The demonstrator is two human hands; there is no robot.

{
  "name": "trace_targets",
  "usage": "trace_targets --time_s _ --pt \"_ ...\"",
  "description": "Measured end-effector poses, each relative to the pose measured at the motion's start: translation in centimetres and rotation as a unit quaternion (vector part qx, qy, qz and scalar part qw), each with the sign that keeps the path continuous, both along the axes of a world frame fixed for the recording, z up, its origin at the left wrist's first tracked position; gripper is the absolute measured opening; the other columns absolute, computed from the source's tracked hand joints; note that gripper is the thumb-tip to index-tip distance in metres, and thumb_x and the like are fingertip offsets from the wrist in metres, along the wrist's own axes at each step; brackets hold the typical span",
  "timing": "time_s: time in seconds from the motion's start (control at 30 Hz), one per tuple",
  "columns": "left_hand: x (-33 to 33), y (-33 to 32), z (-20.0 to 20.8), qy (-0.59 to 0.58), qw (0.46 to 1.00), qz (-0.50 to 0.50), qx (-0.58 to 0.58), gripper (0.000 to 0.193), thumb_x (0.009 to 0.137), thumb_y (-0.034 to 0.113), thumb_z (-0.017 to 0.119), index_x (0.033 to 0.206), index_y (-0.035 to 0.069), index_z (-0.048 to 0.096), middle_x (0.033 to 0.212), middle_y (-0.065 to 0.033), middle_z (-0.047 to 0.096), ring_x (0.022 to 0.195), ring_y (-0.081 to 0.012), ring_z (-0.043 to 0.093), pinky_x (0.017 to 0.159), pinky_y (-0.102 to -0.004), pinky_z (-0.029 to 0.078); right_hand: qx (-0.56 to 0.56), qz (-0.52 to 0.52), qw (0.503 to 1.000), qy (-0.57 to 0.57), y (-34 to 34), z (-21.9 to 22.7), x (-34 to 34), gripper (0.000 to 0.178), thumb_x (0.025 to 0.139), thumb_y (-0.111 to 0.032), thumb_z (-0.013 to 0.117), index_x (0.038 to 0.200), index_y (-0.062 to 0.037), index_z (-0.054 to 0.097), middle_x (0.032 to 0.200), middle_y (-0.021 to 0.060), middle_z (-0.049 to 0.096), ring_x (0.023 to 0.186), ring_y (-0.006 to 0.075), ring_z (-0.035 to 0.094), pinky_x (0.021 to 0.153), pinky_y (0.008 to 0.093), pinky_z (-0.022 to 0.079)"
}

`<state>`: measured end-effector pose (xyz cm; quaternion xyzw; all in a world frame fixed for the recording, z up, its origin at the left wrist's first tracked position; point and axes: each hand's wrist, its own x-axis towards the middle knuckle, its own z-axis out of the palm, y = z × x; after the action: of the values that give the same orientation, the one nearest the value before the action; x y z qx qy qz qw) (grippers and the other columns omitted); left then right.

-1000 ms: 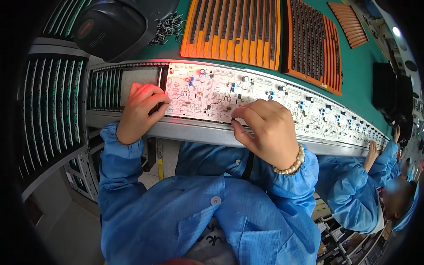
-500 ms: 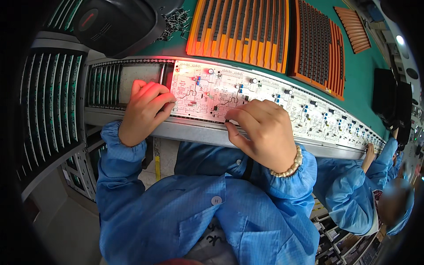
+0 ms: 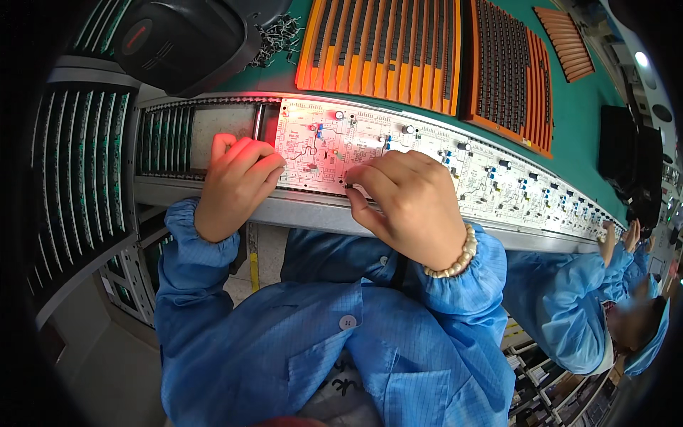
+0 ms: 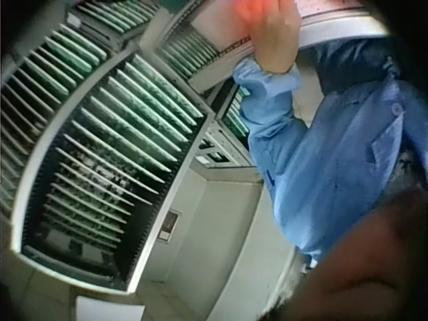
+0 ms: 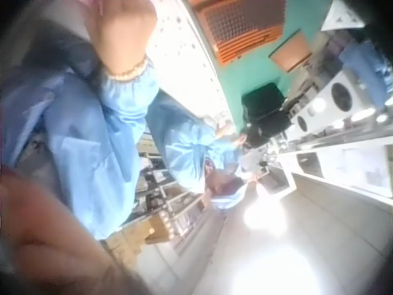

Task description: Assembling electronic components onto a printed circuit board at a manual assembly station.

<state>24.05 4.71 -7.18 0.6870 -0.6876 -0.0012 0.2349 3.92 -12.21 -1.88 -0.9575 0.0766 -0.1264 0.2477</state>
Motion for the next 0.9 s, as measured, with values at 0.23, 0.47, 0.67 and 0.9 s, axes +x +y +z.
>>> trace_targets --time_s 0.23,0.47,0.67,0.9 --pt "-0.1 0.1 0.2 0.084 0.996 0.015 0.007 0.011 0.078 0.009 0.070 0.085 0.007 0.062 0.086 -0.0020 0.059 0.082 -0.0192 0.056 0.080 -0.0371 0.037 0.015 -0.008 0.999 -0.027 0.3 -1.0 1.5 0.016 0.071 -0.008 0.074 0.085 -0.0056 0.067 0.080 0.0090 0.067 0.073 0.0276 0.065 0.065 0.0361 0.051" --pt "0.0 -0.2 0.2 0.084 0.996 0.021 0.018 0.011 0.078 0.010 0.071 0.084 0.007 0.063 0.086 -0.0021 0.059 0.082 -0.0190 0.056 0.081 -0.0367 0.036 0.014 -0.012 1.000 -0.008 0.2 -1.2 1.3 0.016 0.072 -0.008 0.074 0.085 -0.0058 0.067 0.080 0.0087 0.067 0.074 0.0277 0.065 0.066 0.0365 0.051" --pt "-0.1 0.0 0.4 0.025 0.999 -0.008 0.026 0.012 0.076 0.007 0.065 0.088 0.005 0.063 0.087 -0.0026 0.058 0.081 -0.0191 0.055 0.082 -0.0377 0.037 0.009 -0.020 1.000 -0.011 0.0 -1.4 1.2 0.015 0.072 -0.008 0.074 0.085 -0.0060 0.067 0.080 0.0088 0.067 0.074 0.0278 0.065 0.066 0.0371 0.051" --pt "-1.5 0.7 1.1 -0.098 0.993 -0.046 0.050 0.029 0.077 0.006 0.061 0.104 -0.004 0.064 0.093 -0.0071 0.058 0.083 -0.0202 0.055 0.080 -0.0392 0.039 0.026 -0.099 0.995 0.000 0.8 -2.6 2.9 0.017 0.073 -0.009 0.073 0.088 -0.0039 0.067 0.082 0.0114 0.066 0.074 0.0299 0.065 0.065 0.0369 0.052"
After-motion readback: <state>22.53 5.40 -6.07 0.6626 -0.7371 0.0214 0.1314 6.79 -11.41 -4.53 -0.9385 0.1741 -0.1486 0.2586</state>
